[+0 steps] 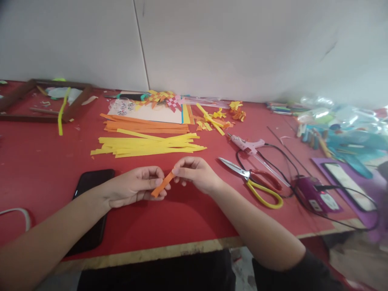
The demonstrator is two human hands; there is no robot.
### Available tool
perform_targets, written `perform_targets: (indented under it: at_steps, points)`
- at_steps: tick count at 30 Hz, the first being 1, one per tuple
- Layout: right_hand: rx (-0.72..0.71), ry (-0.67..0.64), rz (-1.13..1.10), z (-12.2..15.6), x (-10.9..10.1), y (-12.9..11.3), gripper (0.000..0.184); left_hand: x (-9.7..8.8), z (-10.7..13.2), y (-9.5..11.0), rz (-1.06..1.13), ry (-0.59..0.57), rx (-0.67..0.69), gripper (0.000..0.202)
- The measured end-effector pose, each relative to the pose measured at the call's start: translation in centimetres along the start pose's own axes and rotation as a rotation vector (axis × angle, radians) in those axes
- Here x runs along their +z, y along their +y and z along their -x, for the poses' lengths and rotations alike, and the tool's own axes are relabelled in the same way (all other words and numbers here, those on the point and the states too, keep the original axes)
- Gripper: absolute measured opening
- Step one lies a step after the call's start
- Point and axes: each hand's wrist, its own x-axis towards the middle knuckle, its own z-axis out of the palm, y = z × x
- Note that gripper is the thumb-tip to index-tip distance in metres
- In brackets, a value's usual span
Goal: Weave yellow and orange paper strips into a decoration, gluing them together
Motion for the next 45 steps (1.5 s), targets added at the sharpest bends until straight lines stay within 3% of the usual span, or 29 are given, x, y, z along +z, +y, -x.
perform_targets:
  at_steps: [9,24,33,45]
  points:
    - [-0.061,0.001,-0.013,-0.4,-0.2,0.3,0.023,0.2,0.2,0.3,0.001,0.013,0.016,0.022]
    - [-0.069,-0.05,0.018,0.0,0.7,0.0,0.034,-0.4,0.0,0.0,-0.087,0.001,0.1,0.037]
    - [-0.209,0.148,0.042,0.0,1.5,1.1,0.032,0.0,-0.7,-1.0,-0.332,0.173,0.411,0.028]
    - [-0.194,0.209,0.077,0.4,1.9,1.1,0.033,0.5,-0.8,-1.1,-0.474,0.185,0.454,0.021]
